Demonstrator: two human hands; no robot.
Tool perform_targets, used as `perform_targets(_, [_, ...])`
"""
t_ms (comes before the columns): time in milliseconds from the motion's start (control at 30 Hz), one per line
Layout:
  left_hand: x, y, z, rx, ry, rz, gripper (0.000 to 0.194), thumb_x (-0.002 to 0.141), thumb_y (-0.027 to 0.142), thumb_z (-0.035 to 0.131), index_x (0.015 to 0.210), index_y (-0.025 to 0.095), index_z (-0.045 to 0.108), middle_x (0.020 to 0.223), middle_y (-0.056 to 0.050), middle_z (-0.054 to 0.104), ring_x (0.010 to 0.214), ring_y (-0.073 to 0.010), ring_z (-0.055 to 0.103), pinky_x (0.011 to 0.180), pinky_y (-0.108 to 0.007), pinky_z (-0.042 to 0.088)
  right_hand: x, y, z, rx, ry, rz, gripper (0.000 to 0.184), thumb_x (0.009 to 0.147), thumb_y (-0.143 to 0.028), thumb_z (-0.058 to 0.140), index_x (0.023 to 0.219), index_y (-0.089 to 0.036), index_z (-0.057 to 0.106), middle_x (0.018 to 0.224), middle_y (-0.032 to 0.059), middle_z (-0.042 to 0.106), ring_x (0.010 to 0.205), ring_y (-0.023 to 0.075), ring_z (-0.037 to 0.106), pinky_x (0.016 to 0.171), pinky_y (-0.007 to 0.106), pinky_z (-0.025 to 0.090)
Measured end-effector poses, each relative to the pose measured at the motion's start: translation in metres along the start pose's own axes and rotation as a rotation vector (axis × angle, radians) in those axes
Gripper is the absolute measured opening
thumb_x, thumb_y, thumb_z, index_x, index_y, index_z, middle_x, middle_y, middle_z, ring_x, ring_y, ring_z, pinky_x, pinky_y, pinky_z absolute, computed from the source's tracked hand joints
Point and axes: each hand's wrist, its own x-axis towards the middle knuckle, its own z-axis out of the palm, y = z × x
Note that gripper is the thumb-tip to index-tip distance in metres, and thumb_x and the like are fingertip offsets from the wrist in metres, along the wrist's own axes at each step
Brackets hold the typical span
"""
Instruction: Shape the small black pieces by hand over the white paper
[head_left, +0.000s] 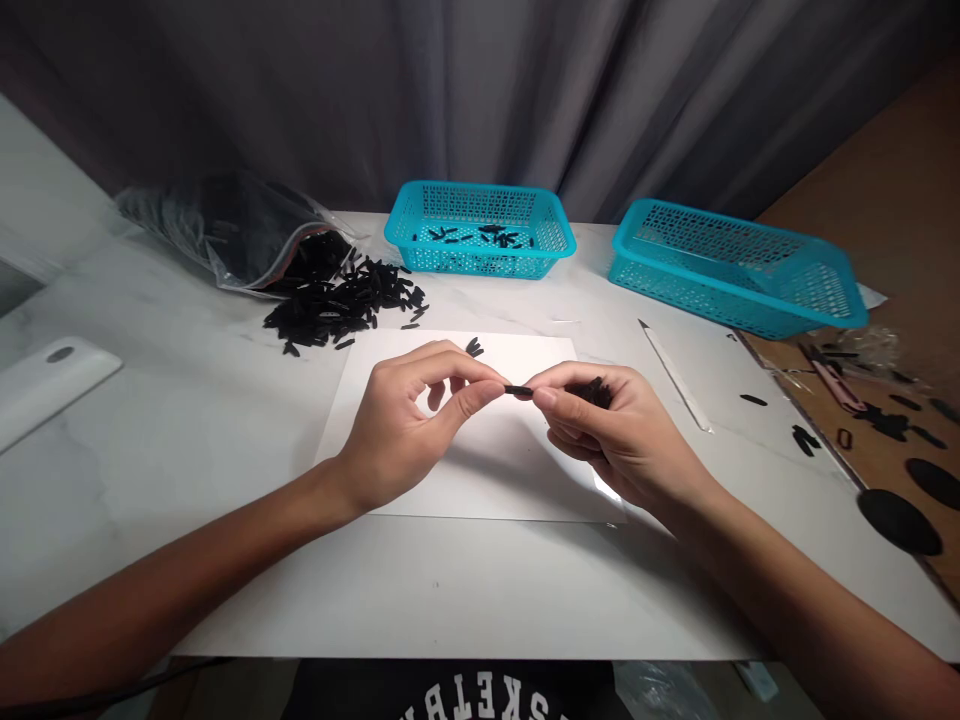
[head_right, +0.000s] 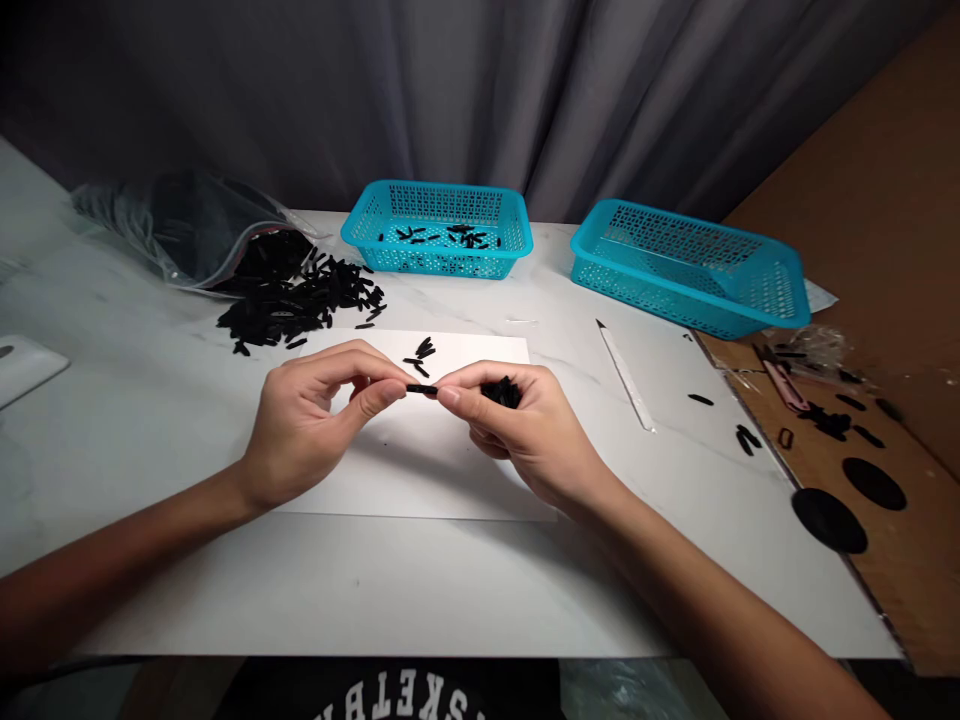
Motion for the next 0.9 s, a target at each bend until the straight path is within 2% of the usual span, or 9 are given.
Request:
perform_targets(133, [0.000,0.001,-0.001,-0.122,-0.042,-0.140,0.010,0.089,0.022,0.068,0.081,0.020,0.074,0.078,-0.001,0.073,0.072,-0.0131,0.064,0.058,-0.024,0.049,0.000,-0.001,0.001,0.021,0.005,0.023,0.017,0.079,-0.032,0.081,0.079,-0.016,0.075,0.052,-0.0068,0.035,0.045,0.0041,0.022,0.041,0.023,0.013])
perform_targets(267, [0.000,-0.001,-0.002,-0.277,-0.146,-0.269,0.015,0.092,0.026,0.065,0.081,0.020,0.073,0.076,-0.001,0.070,0.070,-0.0126,0.063,0.061,-0.024,0.049,0.000,-0.001,0.000,0.055,-0.027,0.047,0.015,0.080,-0.030,0.080,0.078,-0.016,0.075,0.053,-0.0070,0.033,0.045,0.0037,0.022,0.041,0.022,0.013])
perform_targets(400, [-0.002,-0.004,-0.001,-0.393,-0.220,-0.322,0.017,0.093,0.029,0.064,0.082,0.020,0.072,0.077,-0.003,0.068,0.070,-0.0128,0.061,0.060,-0.024,0.049,-0.001,-0.001,0.000,0.082,-0.057,0.055,0.011,0.082,-0.028,0.079,0.080,-0.017,0.076,0.051,-0.0077,0.031,0.045,0.0036,0.021,0.041,0.022,0.014])
perform_targets(733, [0.000,-0.001,-0.002,-0.445,-0.233,-0.279,0.020,0.090,0.036,0.067,0.080,0.018,0.070,0.079,-0.003,0.069,0.072,-0.0131,0.063,0.061,-0.024,0.050,-0.002,-0.002,0.002,0.091,-0.090,0.051,0.008,0.081,-0.024,0.080,0.080,-0.017,0.077,0.050,-0.0077,0.034,0.044,0.0031,0.024,0.041,0.021,0.015])
perform_targets(800, [0.000,-0.004,-0.001,-0.382,-0.216,-0.268,0.019,0.091,0.033,0.066,0.080,0.018,0.070,0.078,-0.002,0.069,0.073,-0.0124,0.062,0.063,-0.023,0.050,-0.001,0.000,0.001,0.093,-0.083,0.052,0.010,0.080,-0.026,0.080,0.080,-0.017,0.076,0.051,-0.0079,0.034,0.044,0.0030,0.024,0.041,0.021,0.015])
perform_targets(900, [0.000,-0.020,0.000,-0.122,-0.092,-0.157,0.014,0.092,0.028,0.066,0.082,0.019,0.070,0.080,-0.001,0.069,0.074,-0.0119,0.061,0.062,-0.023,0.046,0.002,0.004,-0.002,0.071,-0.017,0.081,0.014,0.080,-0.029,0.081,0.082,-0.016,0.076,0.053,-0.0082,0.032,0.045,0.0026,0.023,0.042,0.021,0.015])
